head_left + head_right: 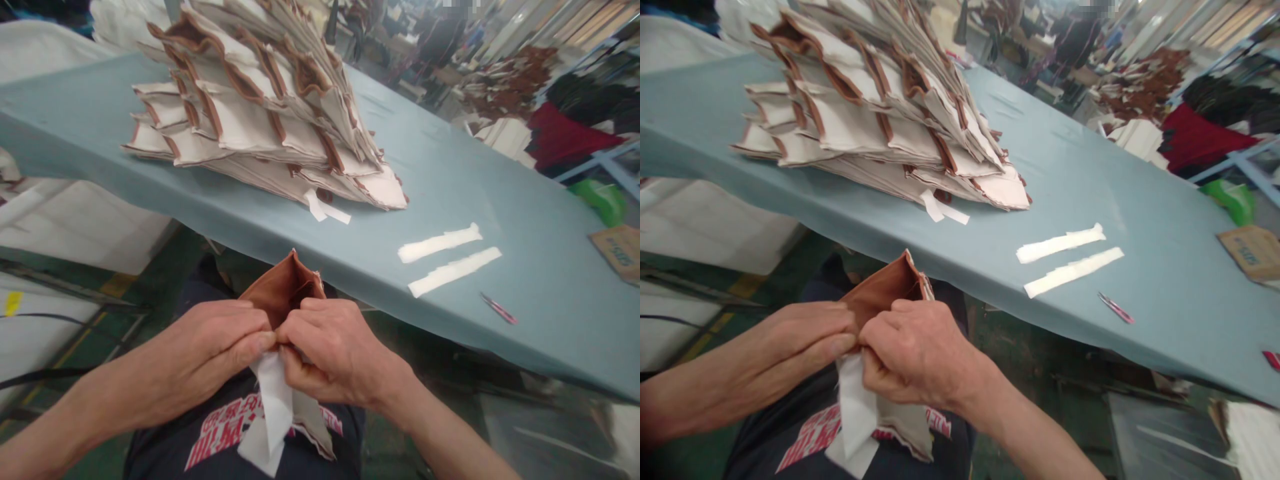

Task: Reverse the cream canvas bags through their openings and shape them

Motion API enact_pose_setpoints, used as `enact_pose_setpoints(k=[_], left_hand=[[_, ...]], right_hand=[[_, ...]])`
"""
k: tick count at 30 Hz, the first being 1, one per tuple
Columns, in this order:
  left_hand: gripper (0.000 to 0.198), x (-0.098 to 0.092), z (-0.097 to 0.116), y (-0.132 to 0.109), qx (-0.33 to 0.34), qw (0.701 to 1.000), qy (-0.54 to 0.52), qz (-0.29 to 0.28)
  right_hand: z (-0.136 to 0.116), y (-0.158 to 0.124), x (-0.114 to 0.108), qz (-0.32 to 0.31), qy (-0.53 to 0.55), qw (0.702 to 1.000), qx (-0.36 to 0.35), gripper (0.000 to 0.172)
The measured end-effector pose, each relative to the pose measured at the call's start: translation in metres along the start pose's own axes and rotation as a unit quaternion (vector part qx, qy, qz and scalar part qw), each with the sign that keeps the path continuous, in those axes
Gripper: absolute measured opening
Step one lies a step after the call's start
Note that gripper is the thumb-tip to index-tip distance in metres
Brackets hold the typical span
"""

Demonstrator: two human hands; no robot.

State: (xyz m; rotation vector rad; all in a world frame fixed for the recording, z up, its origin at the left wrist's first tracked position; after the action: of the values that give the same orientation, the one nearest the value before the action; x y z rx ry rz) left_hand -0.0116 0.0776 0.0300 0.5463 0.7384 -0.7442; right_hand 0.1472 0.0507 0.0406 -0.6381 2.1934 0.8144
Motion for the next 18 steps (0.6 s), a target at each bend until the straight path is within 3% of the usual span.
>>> enact_pose_setpoints(k=[4, 9, 12, 18], left_hand=[[0.045, 0.016, 0.003, -0.004, 0.034, 0.999, 0.007, -0.031], [0.046, 0.020, 0.003, -0.016, 0.100, 0.988, 0.090, 0.076], [0.044, 0.022, -0.004, -0.020, 0.089, 0.990, 0.069, 0.080], [0.037, 0.020, -0.010, -0.010, -0.002, 1.000, 0.008, 0.015]], right_hand=[[0.004, -0.009, 0.000, -0.050, 0.049, 0.997, 0.032, 0.023], [0.015, -0.017, 0.008, -0.096, 0.109, 0.987, 0.065, 0.024], [0.015, -0.013, 0.011, -0.096, 0.090, 0.990, 0.052, 0.021], [0.004, -0.009, 0.009, -0.101, -0.014, 0.994, 0.030, 0.022]])
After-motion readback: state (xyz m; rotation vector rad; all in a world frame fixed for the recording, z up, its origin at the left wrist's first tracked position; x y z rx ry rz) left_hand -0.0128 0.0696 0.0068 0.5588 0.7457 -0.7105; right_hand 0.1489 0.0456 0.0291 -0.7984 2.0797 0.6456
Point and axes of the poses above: each hand's wrist, its own y-axis towards the middle knuckle, its own x-axis out of the palm, z = x × y, the point moved 6 cm from there along y, towards the middle knuckle, and after that the axes turned 8 degrees about y, right-handed, at the moved point
